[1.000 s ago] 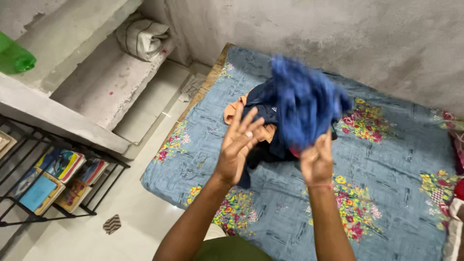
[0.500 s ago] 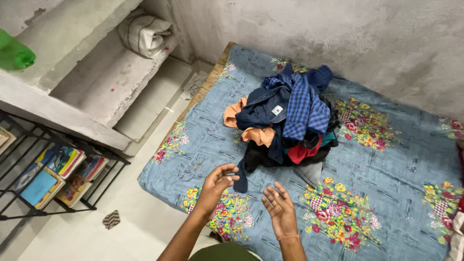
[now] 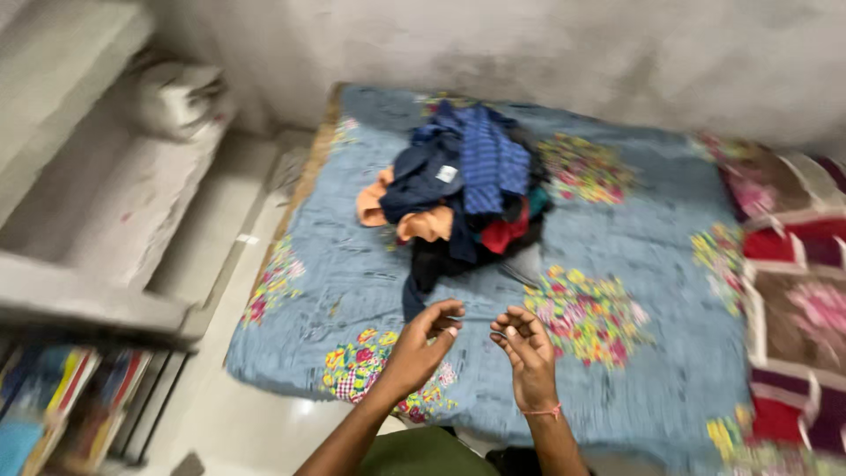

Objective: The person picks up various pieces of clothing from the floor and a small stool and places them one by one onto a bed to form a pile.

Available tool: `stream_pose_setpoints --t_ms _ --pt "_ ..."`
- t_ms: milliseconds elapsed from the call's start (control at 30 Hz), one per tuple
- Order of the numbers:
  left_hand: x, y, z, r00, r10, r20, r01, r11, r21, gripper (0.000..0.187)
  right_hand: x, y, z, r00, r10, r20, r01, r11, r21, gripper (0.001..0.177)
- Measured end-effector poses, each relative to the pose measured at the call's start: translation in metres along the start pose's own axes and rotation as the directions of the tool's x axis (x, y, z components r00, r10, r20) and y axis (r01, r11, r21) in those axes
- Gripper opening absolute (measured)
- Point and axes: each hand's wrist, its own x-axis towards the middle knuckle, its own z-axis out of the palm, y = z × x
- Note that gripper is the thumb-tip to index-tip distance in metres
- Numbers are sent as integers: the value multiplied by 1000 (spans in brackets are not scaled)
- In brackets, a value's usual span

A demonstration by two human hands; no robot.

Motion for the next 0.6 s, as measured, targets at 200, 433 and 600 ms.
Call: stream_pose_setpoints --t_ms 200,433,600 --pt "-49 12 15 947 9 322 -67 983 169 39 -103 36 -19 957 -47 -287 71 995 73 33" --pt "-126 -2 25 810 -22 586 -89 983 160 39 -222 95 -6 869 -72 -490 162 976 143 34" --pt "-179 6 24 719 -128 683 -19 979 203 40 -278 81 14 823 -232 -519 264 964 -12 34"
